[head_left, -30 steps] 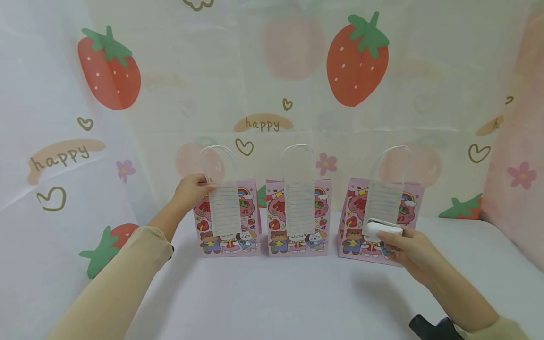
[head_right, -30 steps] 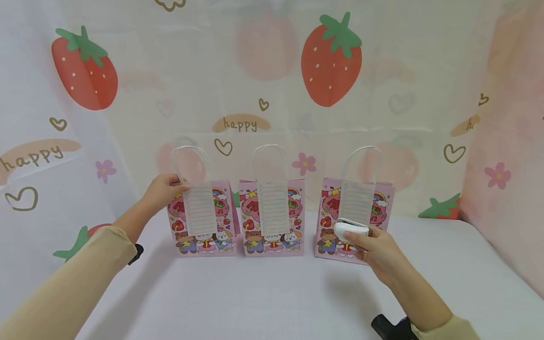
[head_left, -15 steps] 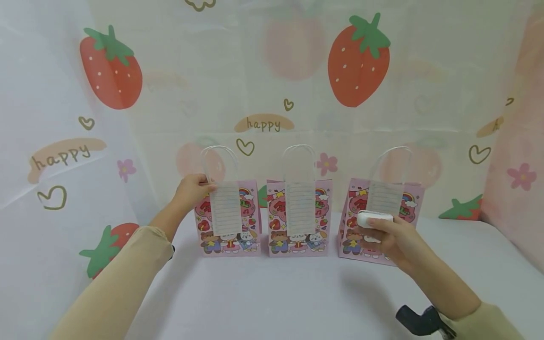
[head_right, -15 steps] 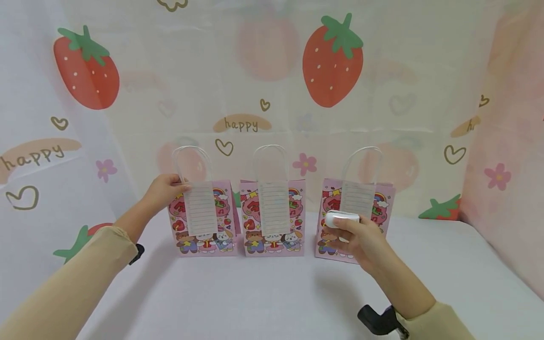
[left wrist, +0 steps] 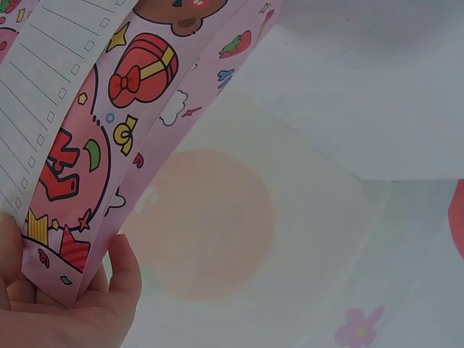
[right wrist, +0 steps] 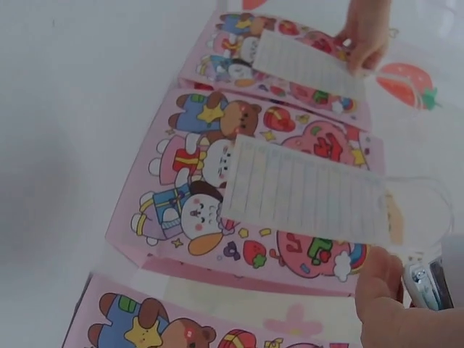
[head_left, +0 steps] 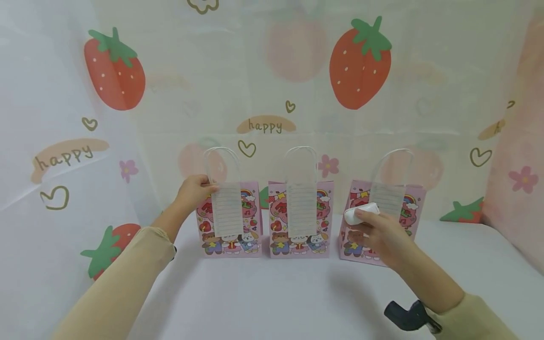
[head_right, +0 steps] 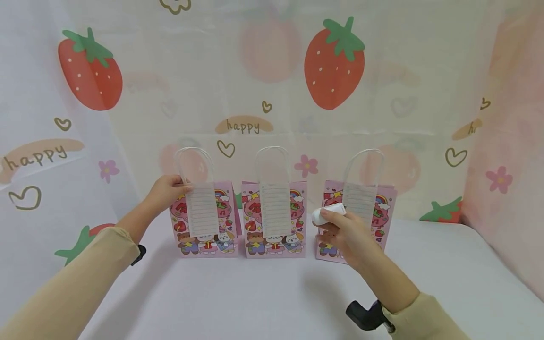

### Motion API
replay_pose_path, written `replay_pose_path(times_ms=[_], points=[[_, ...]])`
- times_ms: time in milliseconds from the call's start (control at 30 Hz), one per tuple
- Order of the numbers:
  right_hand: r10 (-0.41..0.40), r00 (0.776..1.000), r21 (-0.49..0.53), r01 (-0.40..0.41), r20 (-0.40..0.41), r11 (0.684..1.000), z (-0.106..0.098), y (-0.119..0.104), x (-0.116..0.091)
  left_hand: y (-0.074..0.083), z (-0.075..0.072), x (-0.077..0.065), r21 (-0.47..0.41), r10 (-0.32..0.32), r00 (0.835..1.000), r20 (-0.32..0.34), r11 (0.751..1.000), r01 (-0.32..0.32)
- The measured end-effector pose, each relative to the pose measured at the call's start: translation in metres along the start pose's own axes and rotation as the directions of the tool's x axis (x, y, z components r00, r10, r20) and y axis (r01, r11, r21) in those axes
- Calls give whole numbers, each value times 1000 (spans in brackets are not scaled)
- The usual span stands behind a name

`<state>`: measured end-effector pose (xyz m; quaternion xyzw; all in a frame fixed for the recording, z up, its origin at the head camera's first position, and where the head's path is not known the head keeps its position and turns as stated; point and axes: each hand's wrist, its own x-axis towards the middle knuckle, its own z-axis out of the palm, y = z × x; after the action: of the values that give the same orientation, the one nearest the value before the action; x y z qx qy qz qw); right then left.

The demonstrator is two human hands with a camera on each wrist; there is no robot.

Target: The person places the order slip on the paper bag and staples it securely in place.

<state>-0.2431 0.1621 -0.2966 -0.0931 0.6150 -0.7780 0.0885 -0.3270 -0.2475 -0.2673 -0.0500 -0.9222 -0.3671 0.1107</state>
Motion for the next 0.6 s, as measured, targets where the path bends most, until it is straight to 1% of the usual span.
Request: replay_pose_path(times_ms=[67,200,300,433,600], points=[[-3,1000,-18,4,6,1000,4,-1,1,0,0,-1,6,5,1000,-3,1000,-5],[21,1000,-2,-21,12,1000,15,-3,4,-1,1,0,9,15,1000,-8,1000,-15],[46,999,-6,-46,-7,999,25,-4,6,-4,2,0,9,16,1000,-8,1000,-16],[44,999,-65,-46,-27,997,35,-6,9,-4,2,1,12,12,1000,-6,1000,-12],[23,1000,-106,-22,6,994,47,-8,14,-4,2,1,22,15,1000,-12,1000,-15]])
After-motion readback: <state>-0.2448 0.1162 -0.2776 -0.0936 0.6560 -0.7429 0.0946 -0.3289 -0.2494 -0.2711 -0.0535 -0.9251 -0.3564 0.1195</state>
